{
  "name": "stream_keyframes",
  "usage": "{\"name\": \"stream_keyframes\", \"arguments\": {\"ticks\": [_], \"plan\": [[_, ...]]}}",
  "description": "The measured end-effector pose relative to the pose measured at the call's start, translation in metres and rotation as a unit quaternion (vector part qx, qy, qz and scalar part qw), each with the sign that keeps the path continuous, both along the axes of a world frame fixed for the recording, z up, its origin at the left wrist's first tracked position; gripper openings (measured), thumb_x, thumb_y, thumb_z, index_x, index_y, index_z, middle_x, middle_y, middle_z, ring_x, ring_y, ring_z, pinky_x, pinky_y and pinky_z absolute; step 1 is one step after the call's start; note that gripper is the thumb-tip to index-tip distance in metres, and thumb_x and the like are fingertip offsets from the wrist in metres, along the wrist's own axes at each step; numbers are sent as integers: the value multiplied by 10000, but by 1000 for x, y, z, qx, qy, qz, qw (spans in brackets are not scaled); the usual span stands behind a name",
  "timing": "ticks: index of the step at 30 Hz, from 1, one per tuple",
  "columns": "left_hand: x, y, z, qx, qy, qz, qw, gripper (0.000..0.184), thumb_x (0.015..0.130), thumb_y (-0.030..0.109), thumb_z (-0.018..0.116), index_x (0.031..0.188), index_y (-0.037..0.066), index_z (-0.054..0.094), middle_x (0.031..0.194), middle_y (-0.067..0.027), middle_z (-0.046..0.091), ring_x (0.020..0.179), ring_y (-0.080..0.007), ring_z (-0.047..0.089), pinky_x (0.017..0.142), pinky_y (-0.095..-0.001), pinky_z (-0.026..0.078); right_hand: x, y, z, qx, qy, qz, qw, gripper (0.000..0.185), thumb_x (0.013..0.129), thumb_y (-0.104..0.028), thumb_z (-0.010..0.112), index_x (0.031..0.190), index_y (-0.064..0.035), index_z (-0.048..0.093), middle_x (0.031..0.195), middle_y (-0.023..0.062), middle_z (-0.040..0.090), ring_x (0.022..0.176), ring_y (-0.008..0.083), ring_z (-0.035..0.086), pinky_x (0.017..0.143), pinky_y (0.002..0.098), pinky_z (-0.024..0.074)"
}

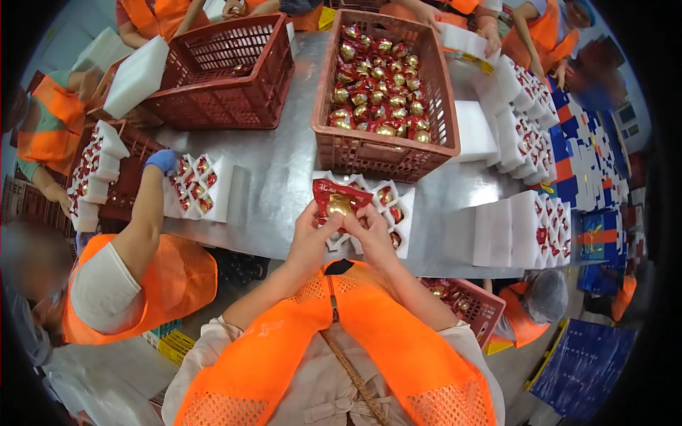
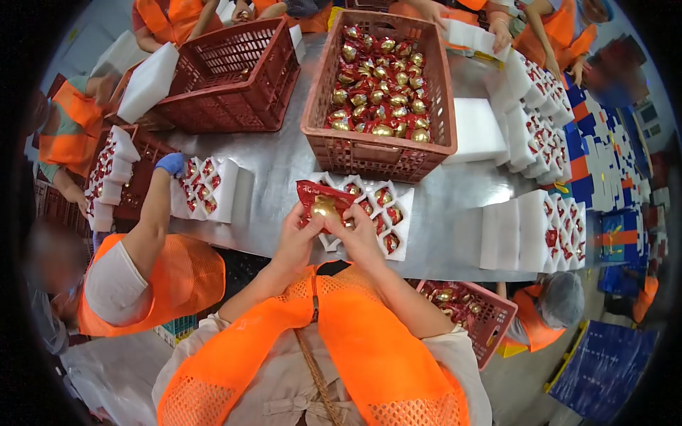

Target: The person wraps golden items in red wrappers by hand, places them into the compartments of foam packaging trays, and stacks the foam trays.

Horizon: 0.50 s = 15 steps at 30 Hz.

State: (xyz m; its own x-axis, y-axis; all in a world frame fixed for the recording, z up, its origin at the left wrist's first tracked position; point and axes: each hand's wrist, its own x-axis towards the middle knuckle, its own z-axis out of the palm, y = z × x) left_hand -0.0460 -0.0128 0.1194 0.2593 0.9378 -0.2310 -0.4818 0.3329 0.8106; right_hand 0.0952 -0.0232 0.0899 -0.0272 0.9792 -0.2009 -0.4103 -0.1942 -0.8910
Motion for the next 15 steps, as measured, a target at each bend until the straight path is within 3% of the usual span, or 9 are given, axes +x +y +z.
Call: {"name": "stream_keyframes", "arguments": {"ticks": [2, 3, 5, 7, 9, 10, 12, 13, 15], "plan": [[-9, 0, 1, -25, -24, 34, 999, 379, 860, 170, 652, 1173, 18, 502, 1064, -65, 601, 951, -138, 590, 840, -278, 484, 16, 10, -9, 187, -321, 49, 927, 328, 851, -215, 652, 1056, -2, 511, 1010, 84, 492, 873, 152, 518, 777, 290, 445], [-15, -1, 2, -46, -25, 5, 999, 382, 860, 171, 651, 1175, 16, 500, 1066, -67, 601, 956, -142, 591, 841, -284, 490, 20, 11, 11, 146, -250, 58, 955, 349, 854, -264, 641, 1064, -16, 513, 1022, 82, 465, 893, 160, 481, 799, 305, 415], [-26, -4, -8, -53, -5, -48, 997, 454, 864, 163, 646, 1241, 7, 447, 1139, -90, 573, 1016, -189, 583, 846, -349, 515, 23, 17, 44, 157, -308, 69, 936, 444, 824, -249, 678, 1171, -25, 514, 1046, 74, 468, 863, 154, 493, 759, 284, 431], [-28, -7, -7, -21, 8, -81, 996, 474, 852, 142, 653, 1251, 3, 438, 1152, -95, 563, 1020, -186, 581, 840, -347, 518, 27, 28, 53, 148, -335, 101, 925, 482, 815, -228, 689, 1217, -30, 510, 1060, 78, 486, 887, 144, 502, 746, 276, 439], [-27, -9, 3, 42, 31, -103, 993, 489, 816, 101, 664, 1242, 17, 440, 1190, -103, 533, 1047, -178, 564, 847, -331, 515, 29, 38, 44, 201, -215, 222, 930, 526, 785, -151, 707, 1261, -44, 510, 1085, 96, 533, 900, 110, 536, 668, 239, 459], [-28, -9, 11, 44, 31, -103, 993, 489, 816, 101, 664, 1242, 17, 440, 1190, -103, 533, 1047, -178, 564, 847, -331, 515, 31, 39, 46, 203, -215, 222, 929, 526, 785, -151, 707, 1261, -44, 510, 1085, 96, 533, 900, 110, 536, 668, 239, 459], [-31, -10, 21, 27, -12, -102, 994, 423, 809, 51, 639, 1197, 55, 472, 1128, -80, 551, 1012, -148, 565, 882, -291, 479, 36, 40, 54, 2, -116, 296, 948, 454, 775, -70, 687, 1210, -36, 560, 1108, 101, 566, 899, 86, 564, 591, 206, 464], [-33, -10, 17, 28, -12, -100, 995, 423, 809, 51, 639, 1197, 55, 472, 1128, -80, 551, 1012, -148, 565, 882, -291, 479, 32, 40, 59, 1, -53, 276, 960, 296, 756, 7, 653, 1051, -14, 656, 990, 53, 566, 766, 82, 564, 537, 187, 446], [-37, -9, 2, 10, -116, -140, 983, 385, 809, 110, 658, 1152, 71, 488, 1038, -48, 540, 988, -150, 561, 867, -293, 485, 30, 42, 50, 29, -3, 289, 957, 234, 742, 42, 632, 966, -5, 681, 928, 36, 542, 733, 83, 546, 524, 186, 437]]}}
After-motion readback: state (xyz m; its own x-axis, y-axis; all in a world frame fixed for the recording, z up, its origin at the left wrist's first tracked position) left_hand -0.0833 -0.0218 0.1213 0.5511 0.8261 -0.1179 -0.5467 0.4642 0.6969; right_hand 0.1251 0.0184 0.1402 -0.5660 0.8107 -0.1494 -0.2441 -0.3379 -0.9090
